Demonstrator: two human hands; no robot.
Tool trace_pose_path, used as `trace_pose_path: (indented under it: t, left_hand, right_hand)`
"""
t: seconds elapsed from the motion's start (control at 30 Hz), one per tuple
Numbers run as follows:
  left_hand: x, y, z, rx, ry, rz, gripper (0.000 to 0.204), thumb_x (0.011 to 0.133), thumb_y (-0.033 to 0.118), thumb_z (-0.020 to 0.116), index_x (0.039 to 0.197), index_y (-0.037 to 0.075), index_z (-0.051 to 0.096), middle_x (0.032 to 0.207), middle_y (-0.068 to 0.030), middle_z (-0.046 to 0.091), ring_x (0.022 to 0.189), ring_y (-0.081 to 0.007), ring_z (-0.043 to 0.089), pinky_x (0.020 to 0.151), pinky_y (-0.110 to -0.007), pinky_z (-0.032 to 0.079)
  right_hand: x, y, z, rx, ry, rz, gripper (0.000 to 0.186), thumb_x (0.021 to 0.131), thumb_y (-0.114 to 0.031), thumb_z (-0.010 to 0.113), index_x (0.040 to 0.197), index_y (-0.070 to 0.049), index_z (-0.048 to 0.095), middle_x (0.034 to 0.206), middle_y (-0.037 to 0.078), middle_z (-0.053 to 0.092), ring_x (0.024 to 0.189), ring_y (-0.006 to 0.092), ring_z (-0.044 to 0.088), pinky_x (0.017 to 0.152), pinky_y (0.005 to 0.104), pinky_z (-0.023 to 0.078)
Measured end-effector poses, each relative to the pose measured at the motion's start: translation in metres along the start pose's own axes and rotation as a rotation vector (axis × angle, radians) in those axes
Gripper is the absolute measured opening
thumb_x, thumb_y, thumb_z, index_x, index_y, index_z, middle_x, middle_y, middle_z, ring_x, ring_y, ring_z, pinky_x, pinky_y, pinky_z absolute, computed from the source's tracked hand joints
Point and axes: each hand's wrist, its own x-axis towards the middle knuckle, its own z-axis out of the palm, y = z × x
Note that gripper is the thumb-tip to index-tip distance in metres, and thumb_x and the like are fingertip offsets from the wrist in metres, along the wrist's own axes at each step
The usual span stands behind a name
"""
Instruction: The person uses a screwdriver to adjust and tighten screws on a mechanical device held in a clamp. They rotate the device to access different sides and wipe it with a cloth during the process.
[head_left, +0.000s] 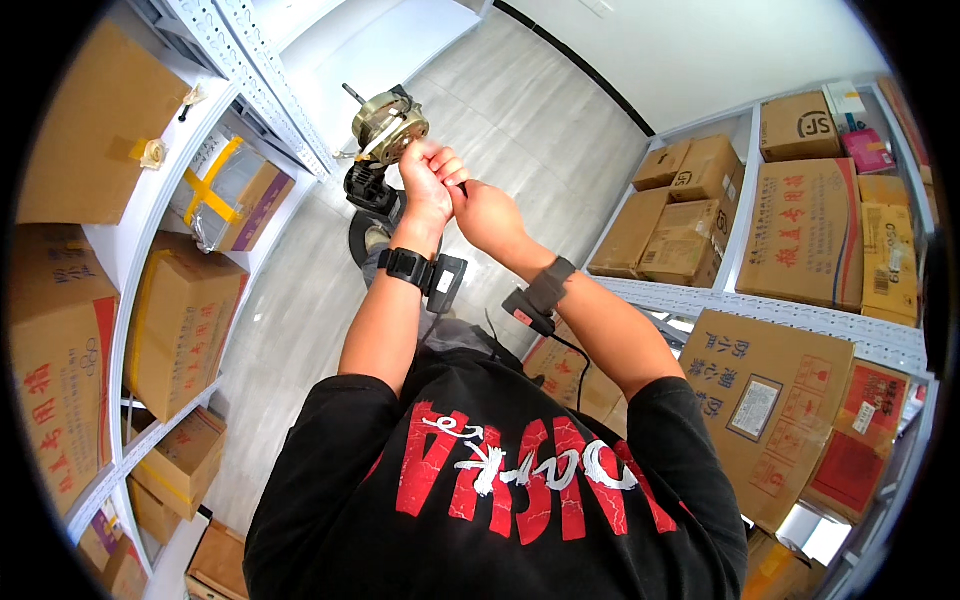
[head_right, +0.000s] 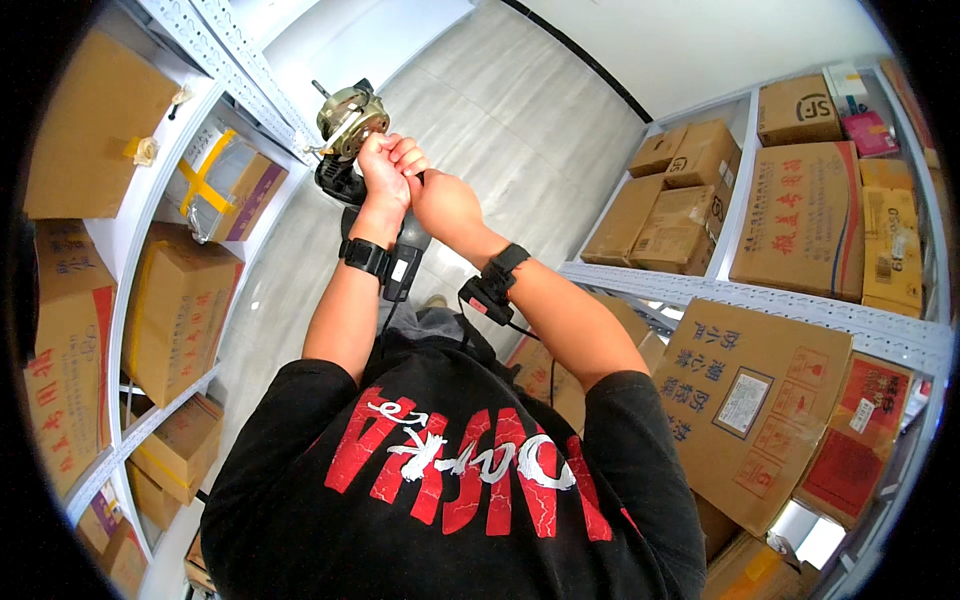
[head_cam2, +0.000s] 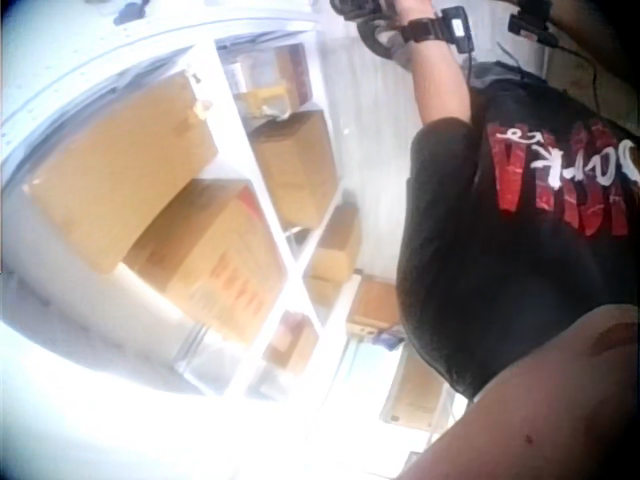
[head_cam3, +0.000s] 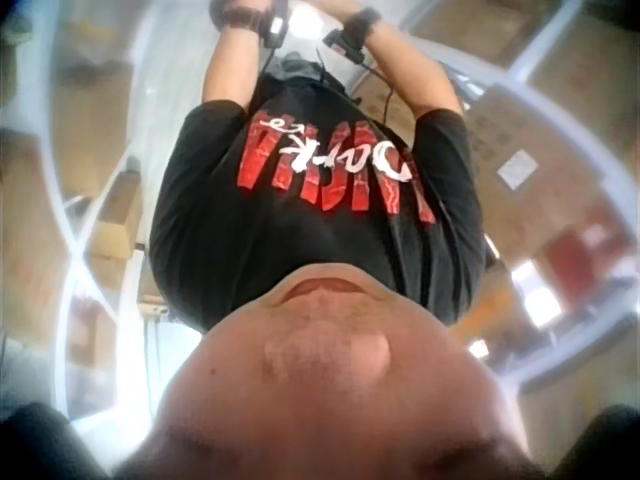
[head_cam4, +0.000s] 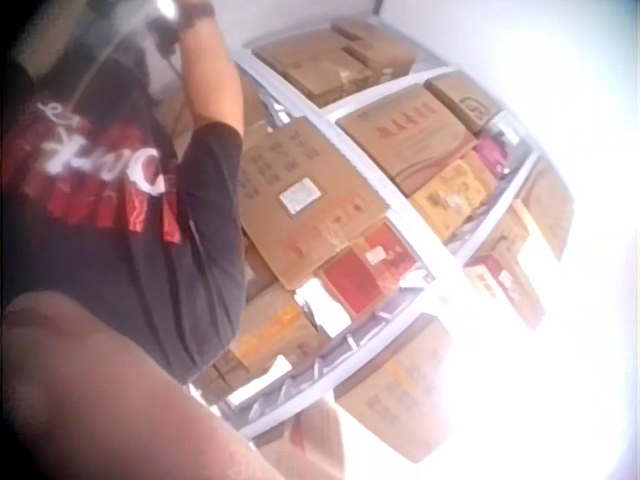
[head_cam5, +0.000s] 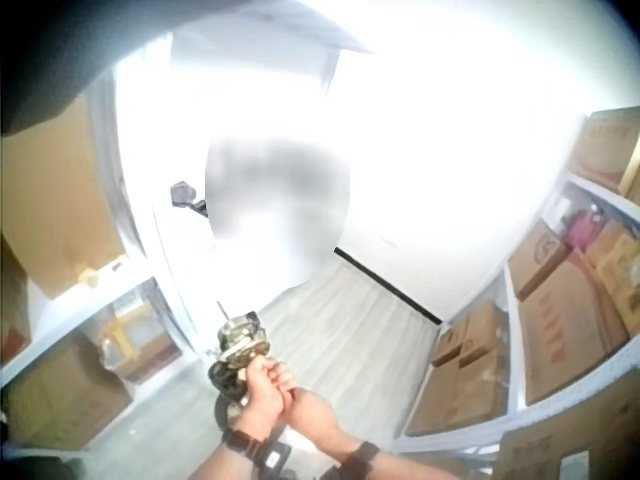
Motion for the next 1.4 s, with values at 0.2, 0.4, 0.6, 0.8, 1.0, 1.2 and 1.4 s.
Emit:
trace_pose_path:
  t: [0.2, 0.4, 0.6, 0.8, 1.0, 1.2, 1.4]
  left_hand:
    - [0.009, -0.003, -0.006, -0.082, -0.124, 0.052, 0.022, 0.075, 0.015, 0.047, 0.061, 0.017, 0.029, 0.053, 0.0049, 0.020, 0.044, -0.0088, 0.019, 0.042, -0.025, 0.022]
    - [0.011, -0.007, -0.008, -0.144, -0.219, 0.103, 0.027, 0.073, 0.015, 0.047, 0.059, 0.017, 0.024, 0.054, 0.0053, 0.020, 0.045, -0.0089, 0.016, 0.042, -0.025, 0.020]
    - [0.022, -0.008, -0.015, -0.291, -0.394, 0.101, 0.025, 0.072, 0.014, 0.049, 0.061, 0.018, 0.027, 0.054, 0.0060, 0.020, 0.044, -0.0085, 0.016, 0.042, -0.024, 0.020]
    - [0.024, -0.014, -0.014, -0.239, -0.325, 0.065, 0.024, 0.075, 0.010, 0.049, 0.062, 0.017, 0.030, 0.055, 0.0059, 0.024, 0.045, -0.0075, 0.020, 0.043, -0.023, 0.022]
    - [0.015, -0.005, -0.010, -0.053, -0.227, 0.028, 0.018, 0.077, 0.008, 0.049, 0.067, 0.015, 0.035, 0.061, 0.0034, 0.033, 0.055, -0.0095, 0.033, 0.056, -0.025, 0.035]
    - [-0.002, 0.008, -0.008, 0.330, -0.012, 0.030, 0.043, 0.077, 0.022, 0.047, 0.112, -0.003, 0.046, 0.098, -0.0175, 0.058, 0.086, -0.0308, 0.059, 0.081, -0.046, 0.050]
    - [-0.030, 0.039, -0.011, 0.528, 0.015, -0.080, 0.053, 0.081, 0.037, 0.041, 0.112, -0.005, 0.052, 0.106, -0.0219, 0.063, 0.092, -0.0288, 0.062, 0.083, -0.044, 0.049]
  right_hand:
    - [0.006, 0.002, -0.003, -0.140, 0.035, -0.033, 0.039, 0.093, -0.036, 0.052, 0.080, -0.001, 0.060, 0.071, 0.023, 0.064, 0.066, 0.0417, 0.062, 0.060, 0.0496, 0.050]
    - [0.007, 0.004, -0.010, -0.369, 0.086, -0.158, 0.034, 0.092, -0.035, 0.054, 0.078, -0.004, 0.057, 0.065, 0.018, 0.064, 0.058, 0.0360, 0.064, 0.053, 0.0458, 0.051]
    - [0.020, 0.016, -0.014, -0.660, 0.168, -0.454, 0.028, 0.089, -0.032, 0.058, 0.076, -0.007, 0.055, 0.057, 0.009, 0.062, 0.051, 0.0251, 0.064, 0.046, 0.0364, 0.050]
    - [0.015, 0.013, -0.011, -0.396, 0.131, -0.207, 0.035, 0.089, -0.037, 0.059, 0.078, -0.004, 0.058, 0.068, 0.017, 0.065, 0.058, 0.0291, 0.065, 0.049, 0.0405, 0.050]
    - [0.025, 0.016, -0.007, 0.668, -0.198, 0.353, 0.036, 0.090, -0.035, 0.059, 0.081, -0.001, 0.062, 0.060, 0.005, 0.055, 0.051, 0.0156, 0.055, 0.044, 0.0307, 0.043]
    - [0.018, 0.025, -0.011, 1.117, -0.350, 0.451, 0.025, 0.094, -0.027, 0.055, 0.081, -0.006, 0.059, 0.063, -0.003, 0.046, 0.046, 0.0081, 0.037, 0.042, 0.0235, 0.031]
    - [-0.010, 0.007, 0.001, 1.162, -0.392, 0.469, 0.028, 0.098, -0.032, 0.049, 0.089, -0.006, 0.056, 0.067, -0.002, 0.049, 0.052, 0.0089, 0.042, 0.042, 0.0254, 0.034]
